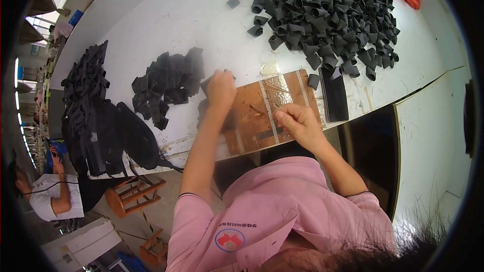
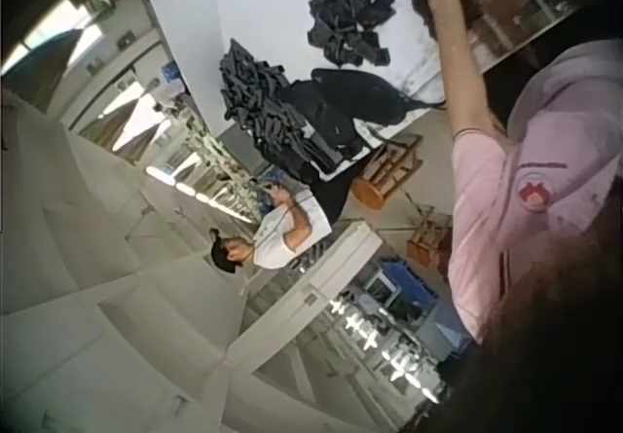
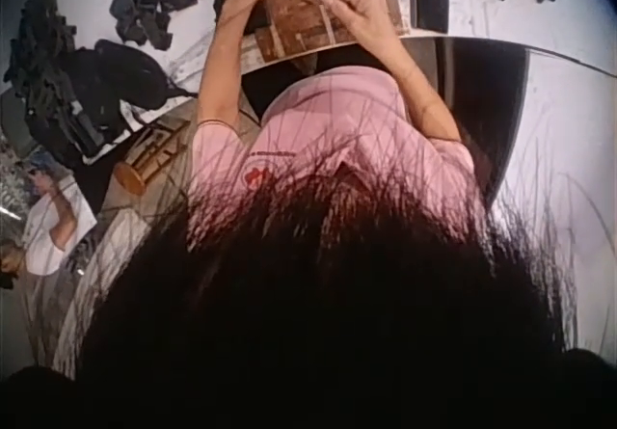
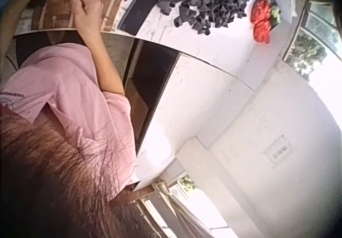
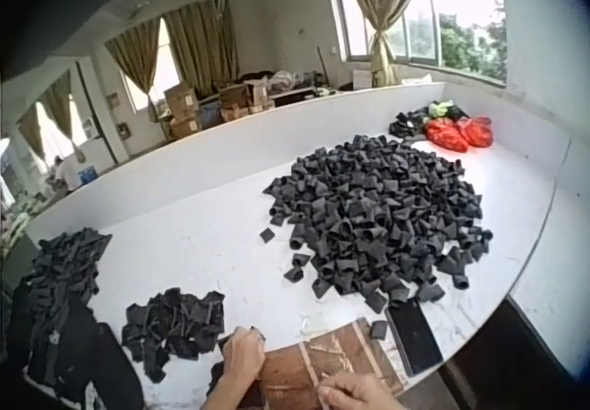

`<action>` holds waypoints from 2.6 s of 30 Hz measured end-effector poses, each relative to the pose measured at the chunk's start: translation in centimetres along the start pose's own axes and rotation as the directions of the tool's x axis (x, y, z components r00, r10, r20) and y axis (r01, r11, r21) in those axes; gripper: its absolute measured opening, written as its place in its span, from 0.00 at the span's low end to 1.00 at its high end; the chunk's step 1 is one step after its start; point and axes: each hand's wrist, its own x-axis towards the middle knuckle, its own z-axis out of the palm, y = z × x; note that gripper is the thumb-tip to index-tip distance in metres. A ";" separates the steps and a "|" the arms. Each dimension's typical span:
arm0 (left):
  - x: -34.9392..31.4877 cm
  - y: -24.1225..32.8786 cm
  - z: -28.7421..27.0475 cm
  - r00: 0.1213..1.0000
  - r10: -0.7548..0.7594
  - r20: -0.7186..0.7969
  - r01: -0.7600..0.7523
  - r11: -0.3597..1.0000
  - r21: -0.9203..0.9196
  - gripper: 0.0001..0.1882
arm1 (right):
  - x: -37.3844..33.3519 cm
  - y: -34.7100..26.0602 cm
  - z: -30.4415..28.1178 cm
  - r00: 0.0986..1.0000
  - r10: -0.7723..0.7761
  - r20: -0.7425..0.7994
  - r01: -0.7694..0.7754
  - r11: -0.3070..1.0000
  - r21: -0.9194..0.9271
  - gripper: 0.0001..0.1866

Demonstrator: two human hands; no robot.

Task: Applying adhesive strips to small black foam blocks at a production workbench.

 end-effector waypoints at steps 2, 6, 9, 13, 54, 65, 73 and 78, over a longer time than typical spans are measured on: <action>-1.2 -0.1 -1.0 0.963 -0.150 -0.224 0.042 0.905 -0.424 0.06 | -0.2 -0.3 0.8 0.979 -0.202 -0.011 0.193 0.946 -0.262 0.07; -5.4 3.2 -6.7 0.861 -0.345 0.373 0.345 -0.140 -0.928 0.05 | -0.5 -1.4 2.8 0.855 -0.516 -0.046 0.467 0.806 -0.365 0.04; -8.3 5.4 -8.2 0.866 -0.294 0.404 0.340 -0.246 -0.908 0.07 | -0.6 -2.5 4.4 0.854 -0.513 -0.082 0.460 0.820 -0.341 0.05; -10.5 7.4 -9.1 0.918 -0.291 0.269 0.224 -0.180 -0.958 0.04 | -0.8 -1.8 5.0 0.797 -0.587 -0.143 0.514 0.782 -0.352 0.06; -6.2 8.5 -12.1 0.924 -0.322 -0.206 -0.185 0.096 -0.978 0.19 | 2.1 -5.1 1.2 0.850 -0.516 -0.105 0.504 0.855 -0.125 0.14; -7.0 6.7 -11.5 0.980 -0.148 -0.134 -0.197 -0.610 -0.768 0.07 | 0.9 -7.7 2.2 0.862 -0.507 0.015 0.504 0.853 -0.139 0.12; -7.1 7.2 -12.0 0.968 -0.223 -0.118 -0.190 -0.338 -0.922 0.10 | 1.4 -7.0 2.4 0.895 -0.445 -0.017 0.443 0.894 -0.069 0.08; -6.8 7.4 -12.3 0.924 -0.342 -0.169 -0.174 0.018 -0.985 0.10 | 1.0 -6.6 2.3 0.830 -0.556 -0.051 0.542 0.825 -0.161 0.07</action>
